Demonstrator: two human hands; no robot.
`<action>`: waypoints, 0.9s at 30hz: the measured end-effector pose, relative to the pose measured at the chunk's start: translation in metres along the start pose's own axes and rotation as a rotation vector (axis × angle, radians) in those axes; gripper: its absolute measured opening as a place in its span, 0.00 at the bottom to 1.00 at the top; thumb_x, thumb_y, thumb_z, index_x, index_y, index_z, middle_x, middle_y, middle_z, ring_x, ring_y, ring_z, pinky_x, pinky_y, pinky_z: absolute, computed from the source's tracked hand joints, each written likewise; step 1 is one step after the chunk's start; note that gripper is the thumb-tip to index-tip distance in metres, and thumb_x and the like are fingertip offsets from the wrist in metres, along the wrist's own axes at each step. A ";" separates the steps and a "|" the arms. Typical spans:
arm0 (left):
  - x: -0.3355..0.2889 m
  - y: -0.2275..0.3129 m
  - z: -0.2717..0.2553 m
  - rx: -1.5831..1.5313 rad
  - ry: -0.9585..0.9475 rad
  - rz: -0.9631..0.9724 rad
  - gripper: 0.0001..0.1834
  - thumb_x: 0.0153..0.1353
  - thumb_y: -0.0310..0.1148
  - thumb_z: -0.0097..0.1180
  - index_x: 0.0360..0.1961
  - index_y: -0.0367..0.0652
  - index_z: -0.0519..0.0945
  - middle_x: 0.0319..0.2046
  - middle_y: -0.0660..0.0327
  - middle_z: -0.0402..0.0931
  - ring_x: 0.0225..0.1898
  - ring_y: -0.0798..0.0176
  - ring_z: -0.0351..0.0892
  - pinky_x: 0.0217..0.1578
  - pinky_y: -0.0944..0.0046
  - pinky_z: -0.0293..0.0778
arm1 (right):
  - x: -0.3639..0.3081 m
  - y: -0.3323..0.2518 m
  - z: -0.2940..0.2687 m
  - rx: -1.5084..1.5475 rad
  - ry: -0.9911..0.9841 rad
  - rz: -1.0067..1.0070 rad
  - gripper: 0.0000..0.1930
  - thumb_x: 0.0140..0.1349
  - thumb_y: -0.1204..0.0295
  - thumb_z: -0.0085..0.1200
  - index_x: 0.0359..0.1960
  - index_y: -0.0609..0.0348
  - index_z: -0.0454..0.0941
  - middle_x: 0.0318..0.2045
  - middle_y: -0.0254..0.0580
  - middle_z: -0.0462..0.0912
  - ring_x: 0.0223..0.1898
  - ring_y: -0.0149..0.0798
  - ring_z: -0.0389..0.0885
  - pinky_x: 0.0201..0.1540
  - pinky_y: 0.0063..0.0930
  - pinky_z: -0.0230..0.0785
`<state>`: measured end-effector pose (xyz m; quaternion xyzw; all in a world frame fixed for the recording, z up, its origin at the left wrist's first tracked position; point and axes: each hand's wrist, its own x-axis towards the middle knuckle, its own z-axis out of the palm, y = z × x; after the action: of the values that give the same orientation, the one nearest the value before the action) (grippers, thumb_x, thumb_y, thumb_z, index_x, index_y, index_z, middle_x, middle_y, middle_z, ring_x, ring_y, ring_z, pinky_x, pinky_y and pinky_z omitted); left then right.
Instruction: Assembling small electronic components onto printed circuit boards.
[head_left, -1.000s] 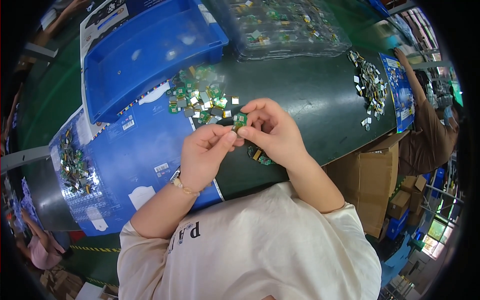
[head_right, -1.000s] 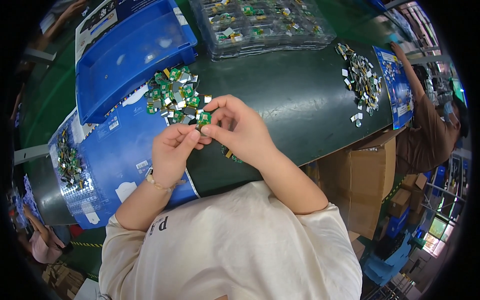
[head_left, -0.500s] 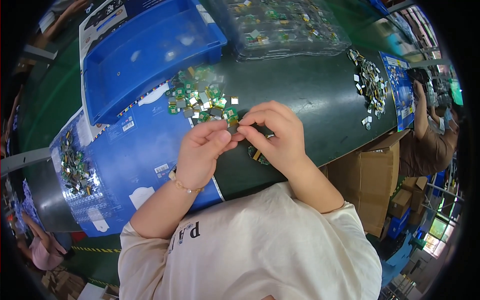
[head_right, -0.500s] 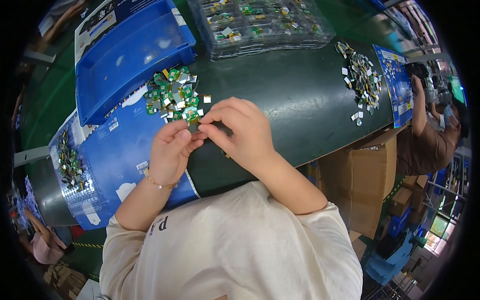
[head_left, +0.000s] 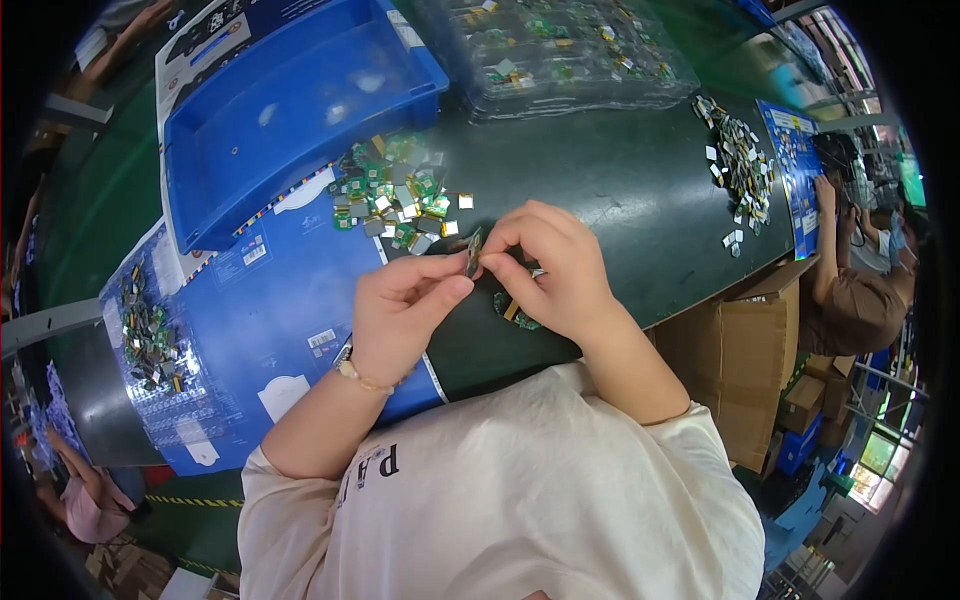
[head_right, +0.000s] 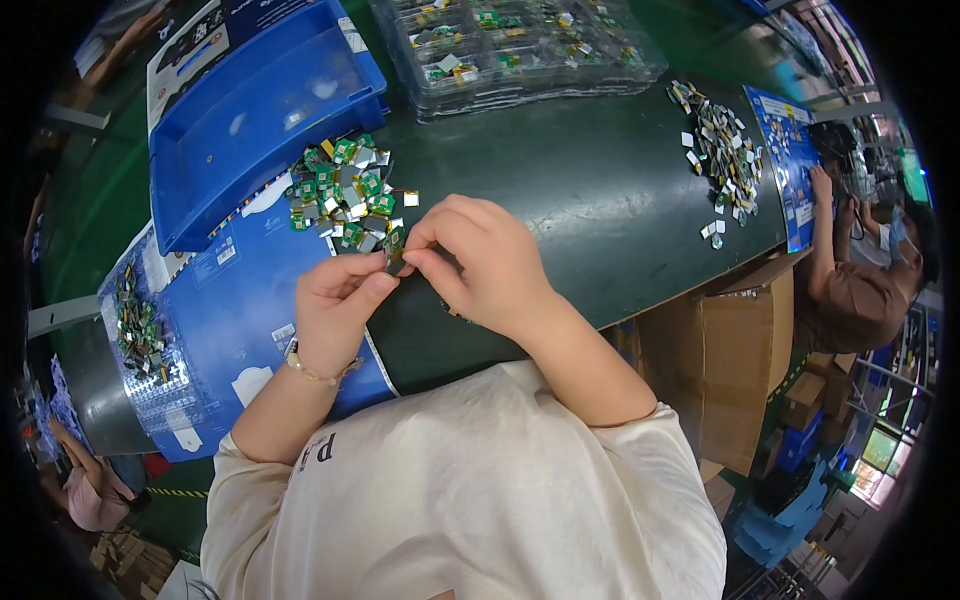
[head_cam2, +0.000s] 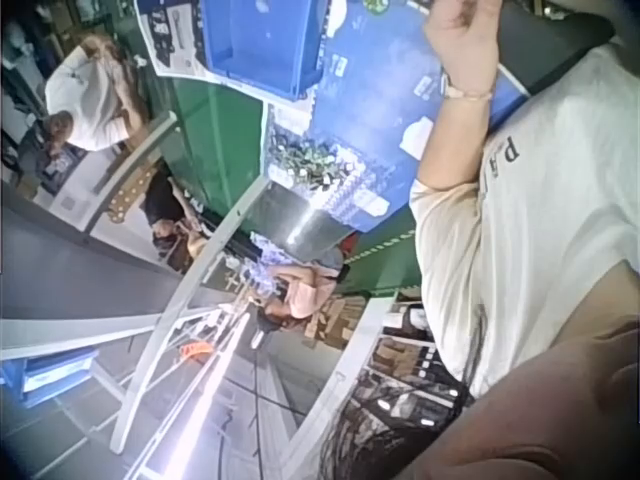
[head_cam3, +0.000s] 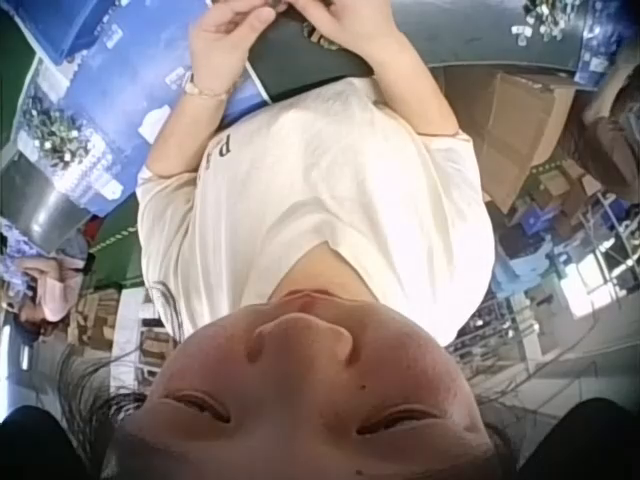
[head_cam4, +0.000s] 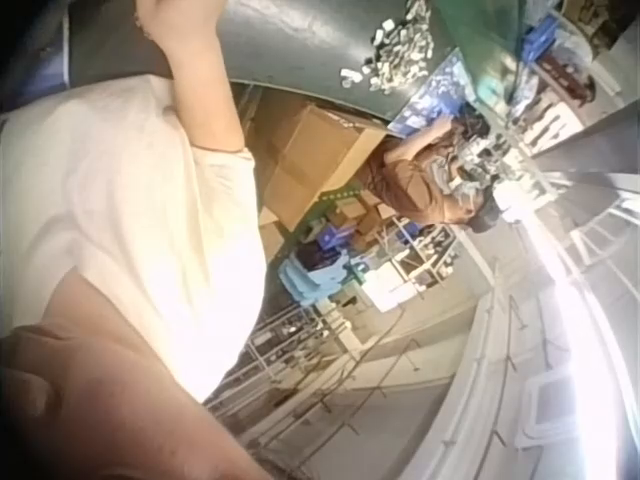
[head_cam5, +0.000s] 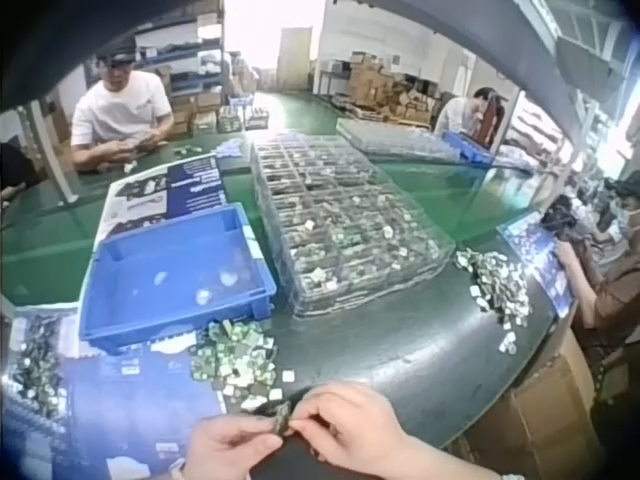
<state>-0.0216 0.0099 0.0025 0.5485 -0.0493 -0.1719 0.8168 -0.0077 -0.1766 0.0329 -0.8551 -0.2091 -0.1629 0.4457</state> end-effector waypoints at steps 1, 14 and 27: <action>0.000 0.000 0.000 0.024 -0.001 0.008 0.12 0.58 0.19 0.57 0.44 0.33 0.79 0.40 0.56 0.80 0.41 0.69 0.79 0.44 0.72 0.74 | 0.001 0.001 -0.001 0.001 -0.032 -0.006 0.07 0.46 0.78 0.61 0.25 0.57 0.75 0.26 0.38 0.78 0.25 0.38 0.75 0.26 0.28 0.65; 0.006 0.001 -0.005 -0.298 0.033 -0.186 0.14 0.63 0.26 0.52 0.50 0.37 0.74 0.46 0.52 0.78 0.46 0.61 0.79 0.43 0.69 0.77 | -0.009 -0.014 0.005 0.057 -0.044 -0.145 0.08 0.44 0.78 0.58 0.24 0.54 0.71 0.25 0.39 0.76 0.27 0.43 0.75 0.31 0.33 0.66; 0.006 -0.004 -0.005 -0.378 0.005 -0.240 0.16 0.64 0.30 0.52 0.52 0.39 0.73 0.48 0.55 0.77 0.47 0.64 0.79 0.44 0.69 0.76 | 0.002 -0.001 0.002 0.217 -0.114 0.111 0.06 0.47 0.76 0.63 0.26 0.57 0.77 0.33 0.39 0.74 0.36 0.39 0.73 0.41 0.29 0.66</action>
<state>-0.0155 0.0111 -0.0043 0.3882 0.0512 -0.2727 0.8788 -0.0060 -0.1740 0.0337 -0.8199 -0.2030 -0.0655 0.5312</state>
